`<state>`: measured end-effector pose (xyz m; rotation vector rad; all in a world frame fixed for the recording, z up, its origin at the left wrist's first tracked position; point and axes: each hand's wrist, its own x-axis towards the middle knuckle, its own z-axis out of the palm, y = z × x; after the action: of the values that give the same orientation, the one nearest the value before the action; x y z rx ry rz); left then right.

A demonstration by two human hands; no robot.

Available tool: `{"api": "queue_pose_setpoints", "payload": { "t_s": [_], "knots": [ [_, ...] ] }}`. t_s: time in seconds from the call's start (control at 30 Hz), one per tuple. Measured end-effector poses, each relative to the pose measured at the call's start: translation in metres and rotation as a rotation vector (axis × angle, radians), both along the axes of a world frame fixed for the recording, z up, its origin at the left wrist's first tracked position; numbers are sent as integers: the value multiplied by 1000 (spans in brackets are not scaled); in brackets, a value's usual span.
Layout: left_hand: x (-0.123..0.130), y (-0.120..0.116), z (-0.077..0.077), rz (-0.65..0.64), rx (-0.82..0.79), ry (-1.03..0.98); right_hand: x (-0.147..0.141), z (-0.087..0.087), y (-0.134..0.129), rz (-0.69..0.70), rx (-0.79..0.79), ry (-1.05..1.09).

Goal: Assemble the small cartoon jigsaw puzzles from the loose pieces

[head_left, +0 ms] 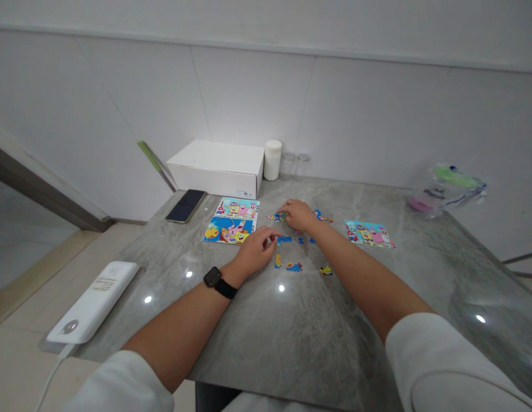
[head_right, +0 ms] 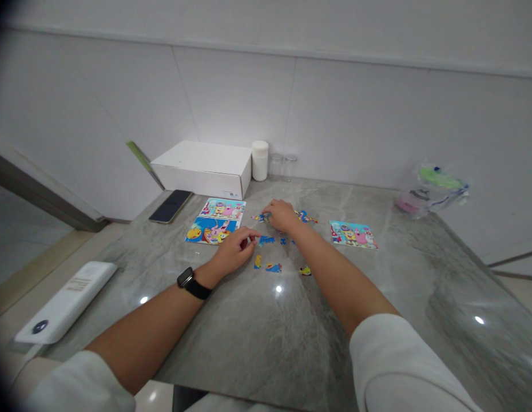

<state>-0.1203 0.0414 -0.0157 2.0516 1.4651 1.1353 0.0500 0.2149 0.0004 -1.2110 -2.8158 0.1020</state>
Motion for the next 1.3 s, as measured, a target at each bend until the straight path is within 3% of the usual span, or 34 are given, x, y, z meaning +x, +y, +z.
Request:
{"api": "queue_pose_setpoints", "payload": {
  "t_s": [0.37, 0.6, 0.77, 1.0, 1.3],
  "knots": [
    [-1, 0, -5, -22, -17, 4, 9, -7, 0, 17, -24, 50],
    [-1, 2, -7, -26, -3, 15, 13, -10, -5, 116, -43, 93],
    [-1, 2, -7, 25, 6, 10, 10, -4, -8, 7, -19, 105],
    [-4, 5, -9, 168, 7, -26, -8, 2, -21, -14, 15, 48],
    [-5, 5, -10, 198, 14, -34, -17, 5, -19, -73, -31, -36]
  ]
}}
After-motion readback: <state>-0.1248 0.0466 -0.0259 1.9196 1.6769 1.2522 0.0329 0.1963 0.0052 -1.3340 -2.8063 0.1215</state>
